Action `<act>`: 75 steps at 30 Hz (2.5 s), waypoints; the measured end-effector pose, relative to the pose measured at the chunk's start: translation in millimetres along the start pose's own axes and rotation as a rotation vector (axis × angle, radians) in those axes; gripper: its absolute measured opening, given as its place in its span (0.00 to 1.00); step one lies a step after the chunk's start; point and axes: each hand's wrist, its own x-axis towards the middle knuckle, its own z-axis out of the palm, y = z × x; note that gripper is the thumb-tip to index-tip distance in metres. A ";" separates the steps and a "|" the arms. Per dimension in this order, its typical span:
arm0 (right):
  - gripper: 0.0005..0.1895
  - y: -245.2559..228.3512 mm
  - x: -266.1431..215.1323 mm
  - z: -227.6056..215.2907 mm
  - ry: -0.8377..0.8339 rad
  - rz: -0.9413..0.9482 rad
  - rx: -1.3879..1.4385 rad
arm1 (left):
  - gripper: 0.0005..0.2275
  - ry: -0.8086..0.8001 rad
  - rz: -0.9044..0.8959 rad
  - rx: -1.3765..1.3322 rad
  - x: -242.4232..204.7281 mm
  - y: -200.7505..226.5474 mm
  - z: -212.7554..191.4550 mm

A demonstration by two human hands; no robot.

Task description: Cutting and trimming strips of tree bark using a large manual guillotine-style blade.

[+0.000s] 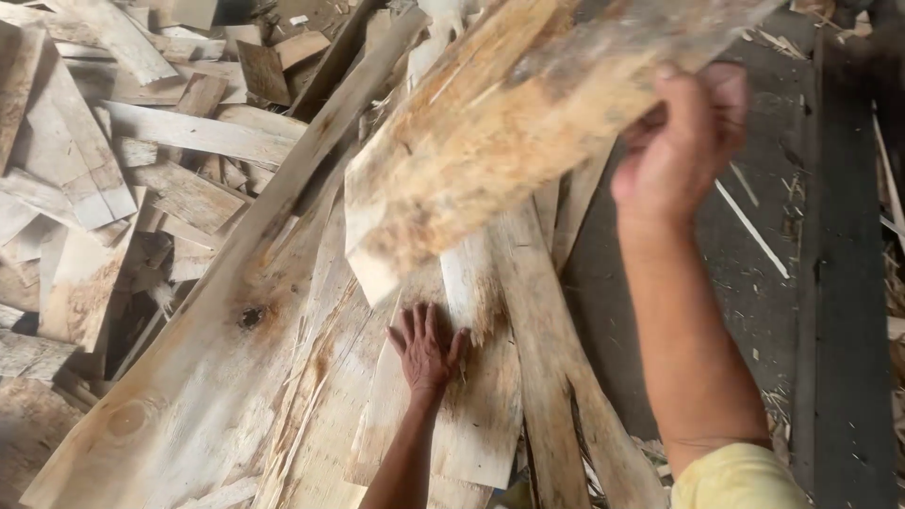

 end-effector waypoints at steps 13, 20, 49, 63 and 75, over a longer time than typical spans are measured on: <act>0.13 -67.1 -119.2 -505.7 0.353 0.557 -0.827 | 0.26 -0.319 -0.160 -0.656 -126.7 109.3 -55.5; 0.11 -97.6 -352.0 -503.3 0.305 1.022 -1.131 | 0.34 -0.087 0.322 -0.527 -247.6 163.9 35.1; 0.23 -67.4 -406.1 -496.3 0.105 1.315 -0.764 | 0.30 -0.140 -0.239 0.022 -185.7 239.7 70.2; 0.19 -172.0 -334.1 -575.3 0.179 0.916 -0.375 | 0.40 -0.260 -0.355 -0.355 -224.9 316.6 67.6; 0.15 -225.4 -348.1 -698.0 0.337 0.770 -0.250 | 0.39 -0.804 -0.404 -1.262 -281.5 407.4 133.7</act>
